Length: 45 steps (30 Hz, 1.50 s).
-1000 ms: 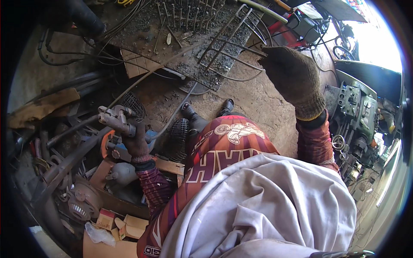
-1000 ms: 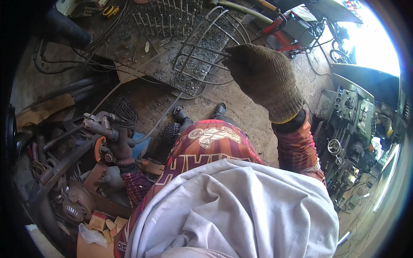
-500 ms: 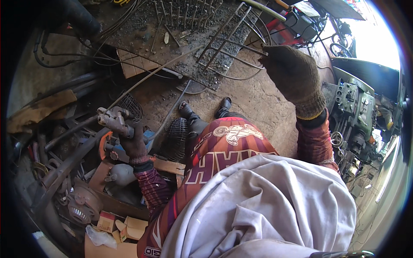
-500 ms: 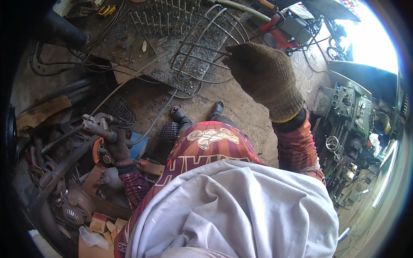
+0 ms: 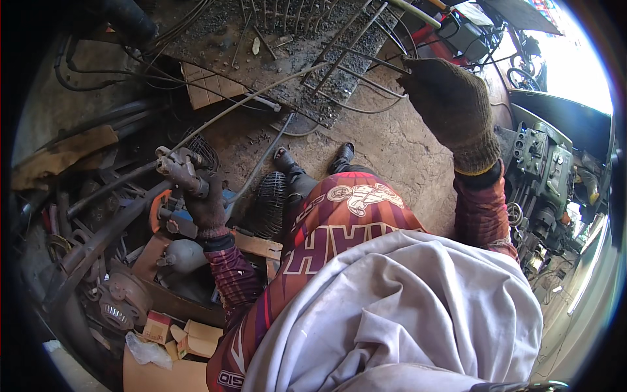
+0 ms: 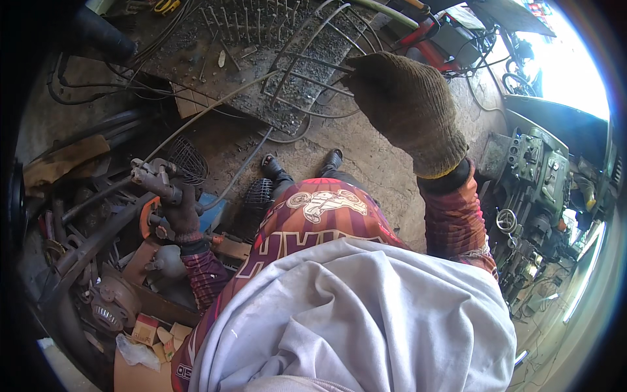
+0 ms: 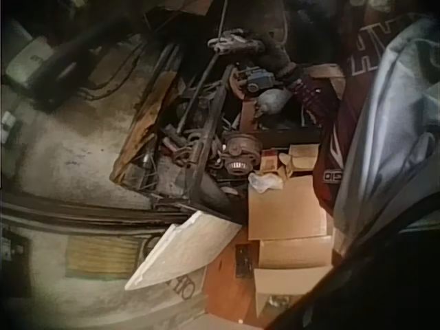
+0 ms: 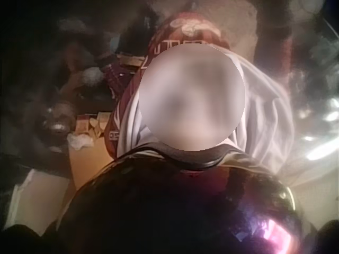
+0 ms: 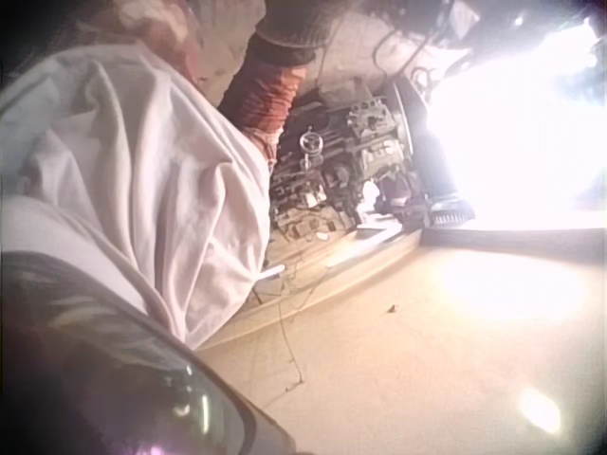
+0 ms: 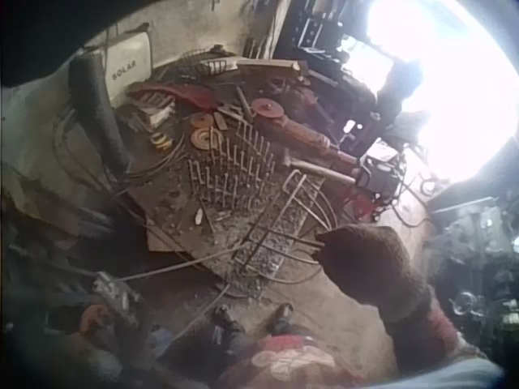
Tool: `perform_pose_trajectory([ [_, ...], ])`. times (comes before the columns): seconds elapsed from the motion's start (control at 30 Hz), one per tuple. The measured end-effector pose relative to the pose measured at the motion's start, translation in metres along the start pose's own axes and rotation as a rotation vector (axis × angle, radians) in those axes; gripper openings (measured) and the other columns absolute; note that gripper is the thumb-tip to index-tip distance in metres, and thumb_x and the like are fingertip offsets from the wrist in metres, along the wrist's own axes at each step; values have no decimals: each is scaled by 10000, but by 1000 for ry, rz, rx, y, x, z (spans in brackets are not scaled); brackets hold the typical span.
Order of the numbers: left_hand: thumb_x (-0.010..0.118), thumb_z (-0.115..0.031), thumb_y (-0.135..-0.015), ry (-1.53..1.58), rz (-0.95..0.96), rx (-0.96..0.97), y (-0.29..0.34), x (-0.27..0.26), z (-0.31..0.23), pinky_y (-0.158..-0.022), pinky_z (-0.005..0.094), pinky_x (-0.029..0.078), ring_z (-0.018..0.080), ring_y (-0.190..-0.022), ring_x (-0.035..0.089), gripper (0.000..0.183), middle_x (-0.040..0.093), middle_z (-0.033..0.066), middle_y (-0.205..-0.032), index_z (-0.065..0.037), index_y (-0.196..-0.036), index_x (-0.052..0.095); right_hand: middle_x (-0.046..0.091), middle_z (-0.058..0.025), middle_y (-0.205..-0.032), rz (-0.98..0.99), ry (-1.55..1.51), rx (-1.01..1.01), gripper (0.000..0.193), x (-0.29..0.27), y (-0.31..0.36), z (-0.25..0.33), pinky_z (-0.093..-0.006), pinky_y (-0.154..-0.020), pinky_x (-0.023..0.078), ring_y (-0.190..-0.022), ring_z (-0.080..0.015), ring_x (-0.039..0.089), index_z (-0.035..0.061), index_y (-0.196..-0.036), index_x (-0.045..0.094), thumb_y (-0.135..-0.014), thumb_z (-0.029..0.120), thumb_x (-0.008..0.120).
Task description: The person welds metal rods into a circular frame, using a welding torch to join the metal and a hammer to knock off slag, then uses an angle grinder to smooth the joints.
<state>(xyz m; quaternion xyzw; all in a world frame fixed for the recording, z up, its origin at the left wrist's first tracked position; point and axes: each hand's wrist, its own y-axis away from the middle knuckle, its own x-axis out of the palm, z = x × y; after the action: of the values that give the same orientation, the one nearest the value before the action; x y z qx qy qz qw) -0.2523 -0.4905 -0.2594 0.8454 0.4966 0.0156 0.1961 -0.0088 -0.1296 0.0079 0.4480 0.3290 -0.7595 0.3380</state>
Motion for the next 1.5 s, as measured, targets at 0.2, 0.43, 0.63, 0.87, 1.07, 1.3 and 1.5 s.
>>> perform_pose_trajectory([
  [0.2, 773, -155, -818, 6, -30, 74, 6, 10, -17, -573, 267, 460, 100, -639, 554, 322, 592, 3, -874, -48, -1054, 582, 738, -88, -888, 38, -3, 42, 148, -3, 1, 1, -334, -717, 572, -810, -240, 729, 79, -998, 716, -879, 167, 715],
  [0.43, 767, -159, -801, -25, 5, -121, 11, 9, -33, -604, 249, 499, 100, -743, 607, 351, 614, 6, -937, -68, -1086, 583, 740, -85, -894, 22, 10, 16, 150, -2, 3, -1, -335, -725, 572, -813, -226, 730, 85, -1002, 720, -886, 179, 713],
  [0.63, 736, -146, -819, -4, -14, 64, -1, 11, -14, -414, 243, 400, 90, -492, 532, 249, 610, 24, -711, -47, -982, 577, 741, -88, -902, 1, 135, -91, 163, 1, 3, -6, -334, -727, 573, -819, -235, 730, 91, -1013, 723, -888, 195, 715],
  [0.87, 736, -130, -812, 23, 6, 65, -7, 8, -2, -483, 258, 427, 91, -556, 554, 286, 618, 14, -759, -51, -1035, 576, 719, -83, -898, 2, 180, -140, 178, 1, 3, -7, -334, -690, 559, -796, -238, 709, 83, -1014, 712, -860, 170, 736],
  [1.07, 694, -64, -809, 2, -23, -26, 16, 26, -52, -623, 270, 505, 118, -698, 641, 318, 677, 45, -847, -26, -1099, 569, 710, -118, -985, -133, -92, -91, 258, 21, 23, -54, -324, -682, 547, -824, -221, 690, 12, -1044, 657, -805, 35, 754],
  [1.3, 705, -99, -810, -401, -95, 294, 2, 18, -27, -714, 327, 511, 144, -747, 625, 239, 653, 41, -839, -28, -1011, 598, 718, -107, -998, -101, -5, -155, 279, 11, 15, -36, -324, -701, 556, -824, -207, 698, 17, -1065, 642, -812, 28, 759],
  [1.5, 710, -83, -820, -201, 5, 89, 3, 17, -25, -695, 322, 518, 154, -753, 623, 229, 650, 35, -864, -26, -1018, 610, 691, -96, -979, -20, 12, -183, 318, 3, 9, -29, -319, -759, 566, -858, -171, 674, -2, -1076, 630, -785, -50, 752],
])
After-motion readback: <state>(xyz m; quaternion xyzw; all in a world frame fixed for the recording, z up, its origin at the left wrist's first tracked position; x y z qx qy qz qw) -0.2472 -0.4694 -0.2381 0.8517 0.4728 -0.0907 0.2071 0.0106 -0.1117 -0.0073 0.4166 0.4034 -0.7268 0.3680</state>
